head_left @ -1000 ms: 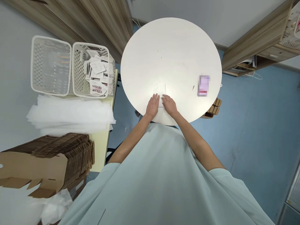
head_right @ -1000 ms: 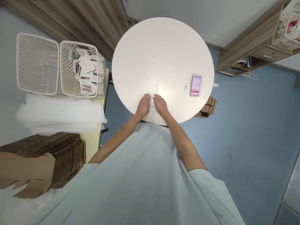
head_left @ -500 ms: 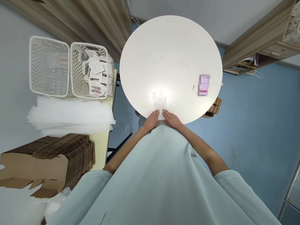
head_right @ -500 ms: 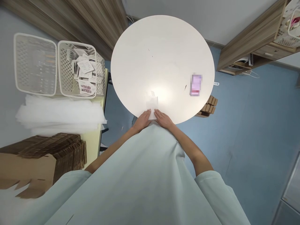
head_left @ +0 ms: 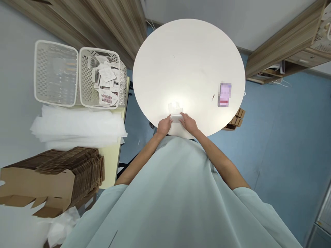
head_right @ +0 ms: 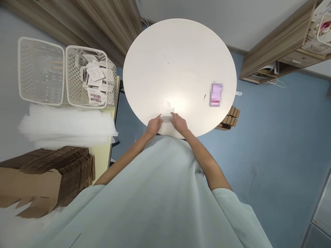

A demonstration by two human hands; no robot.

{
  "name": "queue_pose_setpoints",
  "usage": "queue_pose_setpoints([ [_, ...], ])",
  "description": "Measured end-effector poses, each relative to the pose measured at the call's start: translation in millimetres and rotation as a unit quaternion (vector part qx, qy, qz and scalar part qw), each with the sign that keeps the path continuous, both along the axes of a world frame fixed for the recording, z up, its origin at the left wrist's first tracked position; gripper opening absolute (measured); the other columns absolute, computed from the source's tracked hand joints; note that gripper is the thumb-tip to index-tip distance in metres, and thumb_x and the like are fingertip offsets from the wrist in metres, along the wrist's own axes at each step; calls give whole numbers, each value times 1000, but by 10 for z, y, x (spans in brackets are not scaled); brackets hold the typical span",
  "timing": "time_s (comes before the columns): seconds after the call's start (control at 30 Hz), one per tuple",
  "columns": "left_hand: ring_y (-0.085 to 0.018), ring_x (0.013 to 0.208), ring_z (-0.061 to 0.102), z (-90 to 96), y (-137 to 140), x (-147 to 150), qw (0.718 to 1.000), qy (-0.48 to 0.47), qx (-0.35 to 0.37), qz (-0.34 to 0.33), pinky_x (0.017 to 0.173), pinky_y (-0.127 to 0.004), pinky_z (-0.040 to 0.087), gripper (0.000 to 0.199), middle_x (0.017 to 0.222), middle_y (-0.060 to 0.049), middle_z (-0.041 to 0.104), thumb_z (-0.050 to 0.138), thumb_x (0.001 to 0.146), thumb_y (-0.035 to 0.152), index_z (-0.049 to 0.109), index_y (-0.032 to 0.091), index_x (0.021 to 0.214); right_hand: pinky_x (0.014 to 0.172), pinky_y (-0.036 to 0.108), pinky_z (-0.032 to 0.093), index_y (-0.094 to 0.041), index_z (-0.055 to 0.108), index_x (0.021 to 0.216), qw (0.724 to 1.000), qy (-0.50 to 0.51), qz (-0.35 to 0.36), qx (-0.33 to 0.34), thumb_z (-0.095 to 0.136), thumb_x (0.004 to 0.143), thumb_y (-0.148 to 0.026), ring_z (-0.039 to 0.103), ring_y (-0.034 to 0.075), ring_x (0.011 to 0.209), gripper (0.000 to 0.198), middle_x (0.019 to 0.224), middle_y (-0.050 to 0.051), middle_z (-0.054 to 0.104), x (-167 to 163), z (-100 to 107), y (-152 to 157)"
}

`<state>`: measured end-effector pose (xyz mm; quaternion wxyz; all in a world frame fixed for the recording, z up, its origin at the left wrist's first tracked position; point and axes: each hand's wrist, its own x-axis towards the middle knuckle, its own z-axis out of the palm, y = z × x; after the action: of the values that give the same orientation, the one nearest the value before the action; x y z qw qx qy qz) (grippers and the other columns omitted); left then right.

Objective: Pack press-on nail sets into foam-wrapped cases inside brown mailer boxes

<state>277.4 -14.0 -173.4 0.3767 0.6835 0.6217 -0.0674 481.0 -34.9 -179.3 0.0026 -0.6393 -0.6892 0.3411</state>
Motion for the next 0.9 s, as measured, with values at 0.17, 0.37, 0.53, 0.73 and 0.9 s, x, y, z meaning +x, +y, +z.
queue_pose_setpoints([
  [0.17,-33,114,72,-19,114,91,999,17,12,39,98,-42,55,40,122,-15,78,52,110,30,64,18,146,91,45,65,-20,49,162,999,-19,-34,15,49,112,-37,67,33,124,53,155,19,56,-47,-38,192],
  [0.37,-32,118,71,-37,107,100,996,20,25,87,99,-43,57,45,146,-15,63,58,107,33,57,22,151,128,53,41,-18,56,157,995,9,88,45,50,105,-12,27,32,167,53,179,13,35,-66,-37,418],
  [0.53,-32,121,70,-49,-104,38,986,-13,26,164,102,-44,56,57,147,-17,61,63,105,40,46,19,155,126,55,41,-17,60,153,995,12,100,8,53,103,-11,43,34,157,50,167,18,51,-74,11,469],
  [0.73,-24,101,72,-85,-264,-45,974,-51,-13,220,99,-41,53,41,132,-13,68,69,102,43,50,21,131,101,48,54,-17,64,130,998,-51,-14,-23,62,107,-32,68,35,117,27,131,19,70,-237,74,178],
  [0.9,-24,97,70,-82,-176,-106,981,-53,-35,182,93,-40,53,29,121,-9,69,71,101,40,51,24,115,75,39,54,-24,57,114,985,-26,-134,-102,56,110,-42,70,28,89,18,106,11,74,-449,33,-16],
])
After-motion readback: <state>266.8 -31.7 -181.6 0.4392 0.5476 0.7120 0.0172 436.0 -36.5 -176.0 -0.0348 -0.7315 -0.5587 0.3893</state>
